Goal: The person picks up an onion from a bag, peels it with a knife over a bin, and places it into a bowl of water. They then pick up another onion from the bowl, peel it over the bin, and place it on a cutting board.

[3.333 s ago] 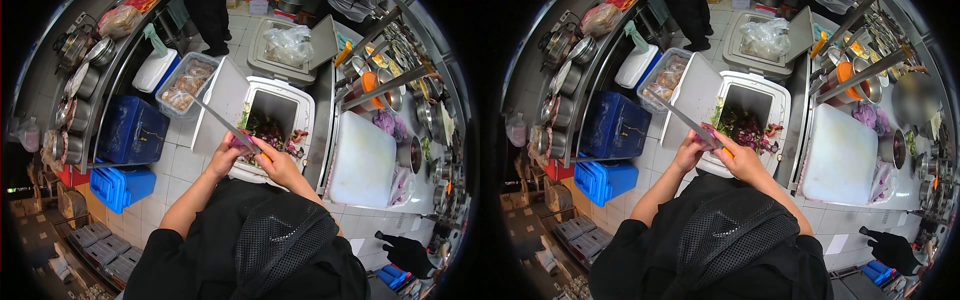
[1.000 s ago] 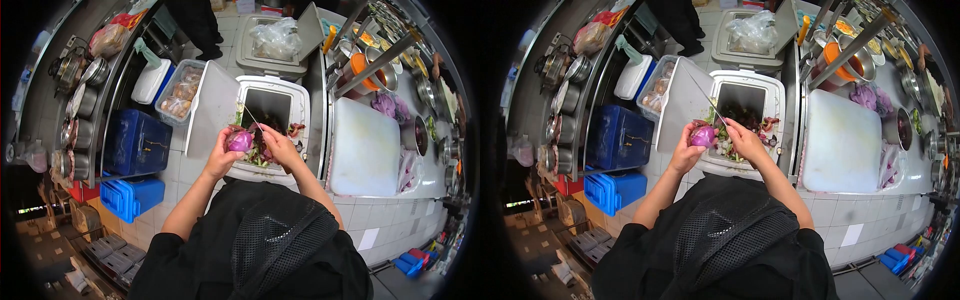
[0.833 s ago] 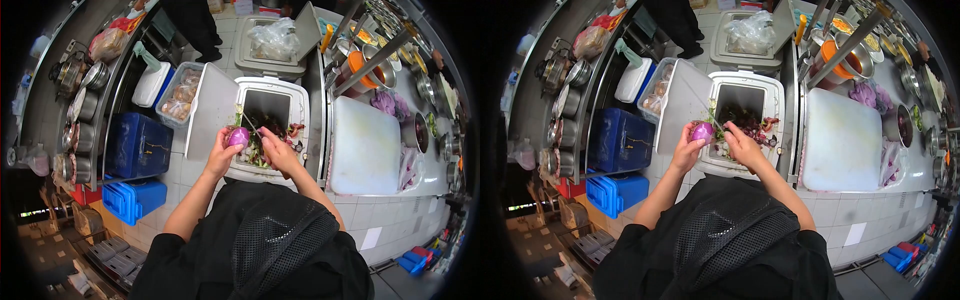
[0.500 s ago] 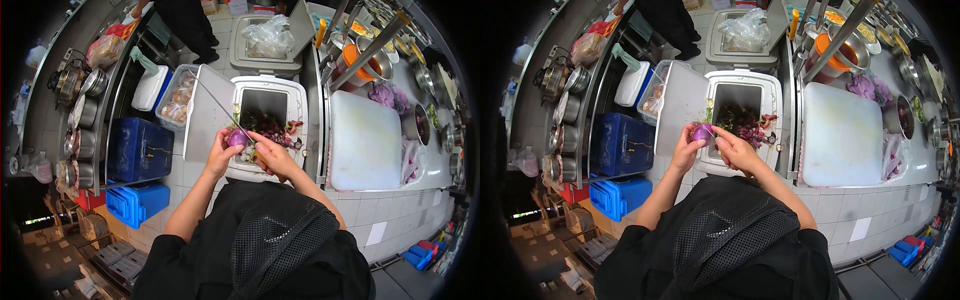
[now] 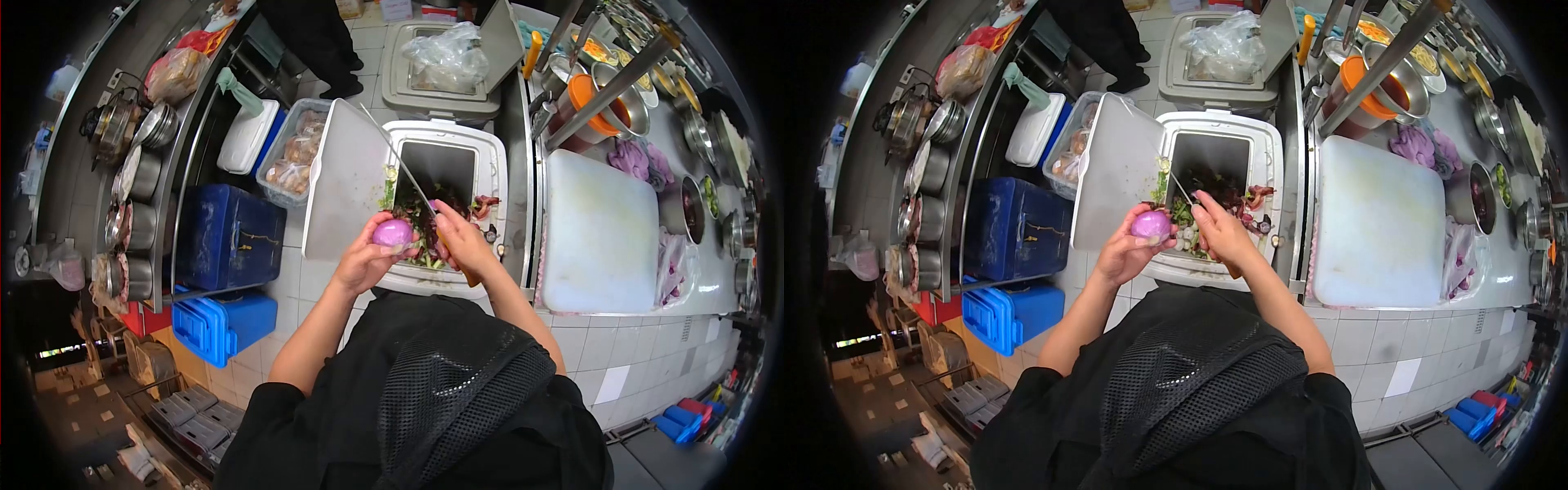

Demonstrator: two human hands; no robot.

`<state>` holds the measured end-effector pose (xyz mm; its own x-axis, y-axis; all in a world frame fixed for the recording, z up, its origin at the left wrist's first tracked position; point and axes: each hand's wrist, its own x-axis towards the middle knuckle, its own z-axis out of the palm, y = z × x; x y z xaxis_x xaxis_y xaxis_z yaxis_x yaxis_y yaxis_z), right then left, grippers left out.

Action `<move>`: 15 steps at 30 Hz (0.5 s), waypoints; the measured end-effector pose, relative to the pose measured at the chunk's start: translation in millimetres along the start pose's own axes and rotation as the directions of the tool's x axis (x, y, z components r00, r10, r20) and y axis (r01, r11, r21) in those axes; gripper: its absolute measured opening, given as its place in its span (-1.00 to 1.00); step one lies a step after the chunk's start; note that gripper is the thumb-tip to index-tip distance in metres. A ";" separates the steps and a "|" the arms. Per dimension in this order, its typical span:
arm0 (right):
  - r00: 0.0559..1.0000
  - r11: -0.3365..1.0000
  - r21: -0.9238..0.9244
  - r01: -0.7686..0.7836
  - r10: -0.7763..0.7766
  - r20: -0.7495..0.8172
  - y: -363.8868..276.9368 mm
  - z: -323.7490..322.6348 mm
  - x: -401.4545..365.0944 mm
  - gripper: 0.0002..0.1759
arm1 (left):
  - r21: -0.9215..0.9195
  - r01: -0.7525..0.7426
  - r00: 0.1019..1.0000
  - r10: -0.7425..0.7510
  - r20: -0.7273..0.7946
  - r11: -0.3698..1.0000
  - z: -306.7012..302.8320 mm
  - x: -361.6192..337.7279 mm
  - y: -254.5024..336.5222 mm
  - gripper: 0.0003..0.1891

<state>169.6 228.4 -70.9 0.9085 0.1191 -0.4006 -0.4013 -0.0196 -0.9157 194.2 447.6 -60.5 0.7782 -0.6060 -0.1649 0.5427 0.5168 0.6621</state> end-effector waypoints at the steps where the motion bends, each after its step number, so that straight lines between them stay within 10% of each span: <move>1: 1.000 1.000 -0.015 0.020 -0.020 0.000 3.8 3.5 -0.4 -0.32 | 0.014 0.000 0.999 0.000 -0.045 1.000 -4.6 0.6 -3.2 -0.50; 9: 0.997 0.929 0.366 -0.056 0.032 0.071 12.1 34.8 -10.4 -0.23 | 0.016 -0.184 0.968 0.184 -0.169 0.983 -17.6 18.4 -21.0 -0.80; 11: 0.996 0.903 0.427 -0.037 -0.001 0.089 11.7 38.2 -7.7 -0.22 | 0.566 -0.178 0.939 0.311 -0.147 0.805 4.1 19.5 -18.4 -0.79; 15: 0.986 0.819 0.573 -0.013 -0.085 0.143 15.0 31.5 -5.8 -0.13 | 0.265 -0.223 0.939 0.280 -0.202 0.938 19.1 27.3 -16.2 -0.77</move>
<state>154.6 258.7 -81.4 0.9132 0.2608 -0.3132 -0.4072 0.5517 -0.7279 200.7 411.1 -61.7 0.9460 -0.3020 -0.1175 0.2525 0.4598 0.8514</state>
